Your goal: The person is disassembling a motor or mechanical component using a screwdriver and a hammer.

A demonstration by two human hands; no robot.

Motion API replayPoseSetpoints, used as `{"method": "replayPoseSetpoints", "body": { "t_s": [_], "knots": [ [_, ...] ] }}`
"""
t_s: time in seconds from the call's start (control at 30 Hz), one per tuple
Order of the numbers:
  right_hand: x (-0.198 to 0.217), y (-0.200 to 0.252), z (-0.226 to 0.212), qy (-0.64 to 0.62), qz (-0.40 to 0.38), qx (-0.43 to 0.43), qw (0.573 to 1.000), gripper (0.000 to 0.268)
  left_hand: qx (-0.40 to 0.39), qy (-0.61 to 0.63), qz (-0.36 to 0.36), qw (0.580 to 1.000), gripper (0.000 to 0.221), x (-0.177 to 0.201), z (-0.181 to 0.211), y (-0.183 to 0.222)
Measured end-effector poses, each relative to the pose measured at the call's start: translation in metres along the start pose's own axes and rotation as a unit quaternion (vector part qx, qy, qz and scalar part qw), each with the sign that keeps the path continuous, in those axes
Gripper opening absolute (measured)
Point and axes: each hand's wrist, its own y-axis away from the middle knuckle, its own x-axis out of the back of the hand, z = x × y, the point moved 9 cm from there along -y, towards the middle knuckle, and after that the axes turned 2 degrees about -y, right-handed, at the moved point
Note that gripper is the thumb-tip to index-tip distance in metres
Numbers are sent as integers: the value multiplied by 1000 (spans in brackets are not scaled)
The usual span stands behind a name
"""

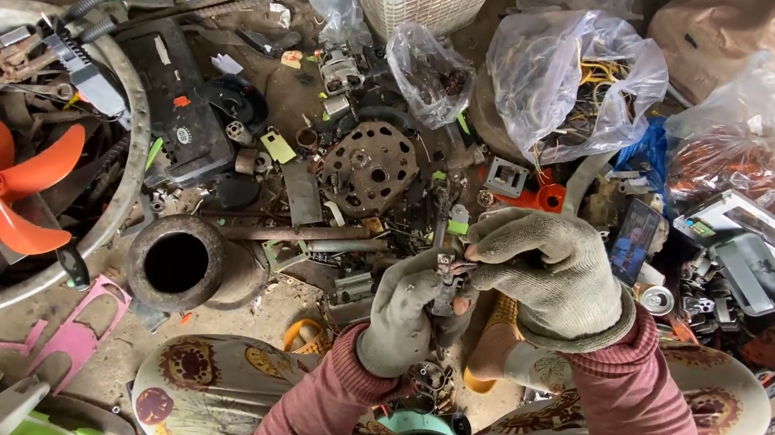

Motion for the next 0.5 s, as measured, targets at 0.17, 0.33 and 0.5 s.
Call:
{"method": "replayPoseSetpoints", "body": {
  "t_s": [0.17, 0.33, 0.5],
  "knots": [
    [0, 0, -7, -30, -2, 5, 1000, 19, 26, 35, -56, 997, 68, -4, -10, 10],
    [8, 7, -14, 123, 7, 55, 991, 23, 64, 115, -84, 988, 65, -10, -18, 9],
    [10, 9, -10, 86, 31, 61, 994, 26, 344, 516, -125, 775, 43, -34, -46, 31]
  ]
}}
